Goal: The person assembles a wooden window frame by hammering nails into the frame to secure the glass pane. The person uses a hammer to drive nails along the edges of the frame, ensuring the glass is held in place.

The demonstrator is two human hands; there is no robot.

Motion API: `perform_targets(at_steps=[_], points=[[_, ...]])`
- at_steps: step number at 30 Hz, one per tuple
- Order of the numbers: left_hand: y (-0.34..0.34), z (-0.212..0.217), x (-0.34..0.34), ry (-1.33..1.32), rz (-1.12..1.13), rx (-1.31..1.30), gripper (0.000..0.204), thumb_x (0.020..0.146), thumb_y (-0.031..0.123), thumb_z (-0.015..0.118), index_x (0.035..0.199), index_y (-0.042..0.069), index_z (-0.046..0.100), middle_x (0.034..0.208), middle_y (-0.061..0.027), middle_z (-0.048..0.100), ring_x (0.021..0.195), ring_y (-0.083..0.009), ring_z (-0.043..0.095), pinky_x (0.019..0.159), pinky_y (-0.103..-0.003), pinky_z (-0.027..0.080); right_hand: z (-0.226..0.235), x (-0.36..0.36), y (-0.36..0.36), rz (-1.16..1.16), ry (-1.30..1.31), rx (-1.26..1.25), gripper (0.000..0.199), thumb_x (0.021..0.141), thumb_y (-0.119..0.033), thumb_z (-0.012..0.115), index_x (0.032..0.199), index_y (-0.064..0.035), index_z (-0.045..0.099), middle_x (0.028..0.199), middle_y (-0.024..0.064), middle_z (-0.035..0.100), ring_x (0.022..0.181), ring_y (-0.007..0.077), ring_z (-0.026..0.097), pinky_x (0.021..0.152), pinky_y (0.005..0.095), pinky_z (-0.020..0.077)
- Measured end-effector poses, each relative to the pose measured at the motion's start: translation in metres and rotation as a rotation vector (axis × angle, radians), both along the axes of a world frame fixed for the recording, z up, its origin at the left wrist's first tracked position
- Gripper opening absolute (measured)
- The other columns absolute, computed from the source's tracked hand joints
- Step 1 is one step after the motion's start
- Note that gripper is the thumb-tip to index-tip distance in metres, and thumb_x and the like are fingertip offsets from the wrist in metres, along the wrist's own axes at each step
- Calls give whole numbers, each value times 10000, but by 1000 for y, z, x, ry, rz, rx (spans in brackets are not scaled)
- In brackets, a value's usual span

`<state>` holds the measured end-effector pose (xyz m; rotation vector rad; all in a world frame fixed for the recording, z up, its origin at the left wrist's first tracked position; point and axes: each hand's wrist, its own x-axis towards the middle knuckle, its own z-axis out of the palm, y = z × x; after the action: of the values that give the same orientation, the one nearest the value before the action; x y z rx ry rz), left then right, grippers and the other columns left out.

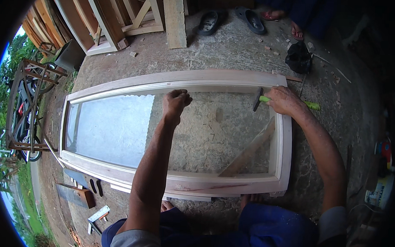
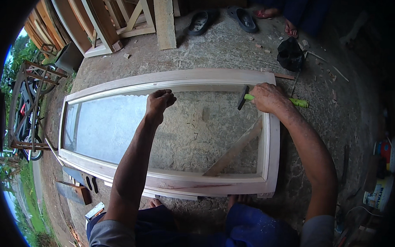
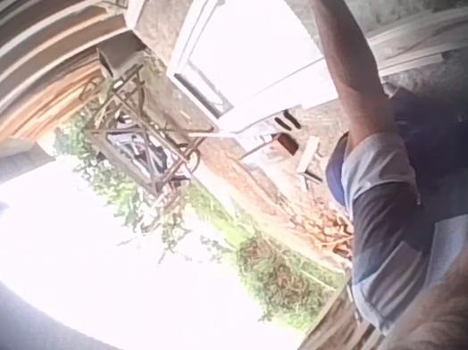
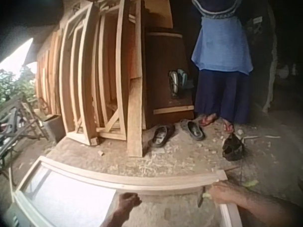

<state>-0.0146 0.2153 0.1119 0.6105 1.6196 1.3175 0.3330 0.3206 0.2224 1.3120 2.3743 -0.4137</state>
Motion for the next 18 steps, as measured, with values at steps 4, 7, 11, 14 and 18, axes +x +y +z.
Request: perform_targets(at_steps=[4, 7, 11, 14, 18], points=[[-9, -8, -20, -19, 38, -3, 238, 956, 77, 704, 1120, -89, 660, 923, -114, 701, 813, -198, 718, 804, -326, 623, 0, -10, -2, -14, 10, 3, 263, 935, -208, 706, 1174, -112, 757, 1164, 176, 726, 1142, 344, 682, 991, 486, 549], [-3, -9, -20, 61, 53, -3, 251, 926, 71, 735, 1108, -92, 681, 922, -118, 708, 774, -196, 714, 761, -328, 625, -1, -11, 1, -18, -13, 10, 281, 935, -195, 705, 1200, -115, 753, 1176, 183, 723, 1149, 338, 680, 1009, 476, 542], [21, -8, -15, 217, -8, -53, 192, 905, 48, 729, 1036, -90, 713, 915, -132, 721, 727, -205, 716, 702, -327, 625, -8, -12, 8, -22, 48, 39, 321, 939, -185, 705, 1249, -112, 737, 1201, 185, 718, 1164, 332, 676, 1031, 463, 534], [38, -8, -15, 184, 40, -147, 157, 895, 16, 707, 1006, -93, 723, 929, -153, 729, 739, -219, 732, 701, -326, 639, -13, -15, 12, -9, 47, 18, 338, 940, -185, 706, 1268, -106, 728, 1206, 188, 717, 1170, 330, 674, 1035, 459, 533], [49, -12, -22, 31, 52, -173, 127, 908, 25, 703, 992, -70, 691, 887, -157, 716, 752, -240, 746, 740, -325, 664, -15, -18, 15, -48, 35, 17, 329, 935, -187, 712, 1252, -101, 734, 1195, 191, 719, 1162, 330, 677, 1025, 460, 537]])
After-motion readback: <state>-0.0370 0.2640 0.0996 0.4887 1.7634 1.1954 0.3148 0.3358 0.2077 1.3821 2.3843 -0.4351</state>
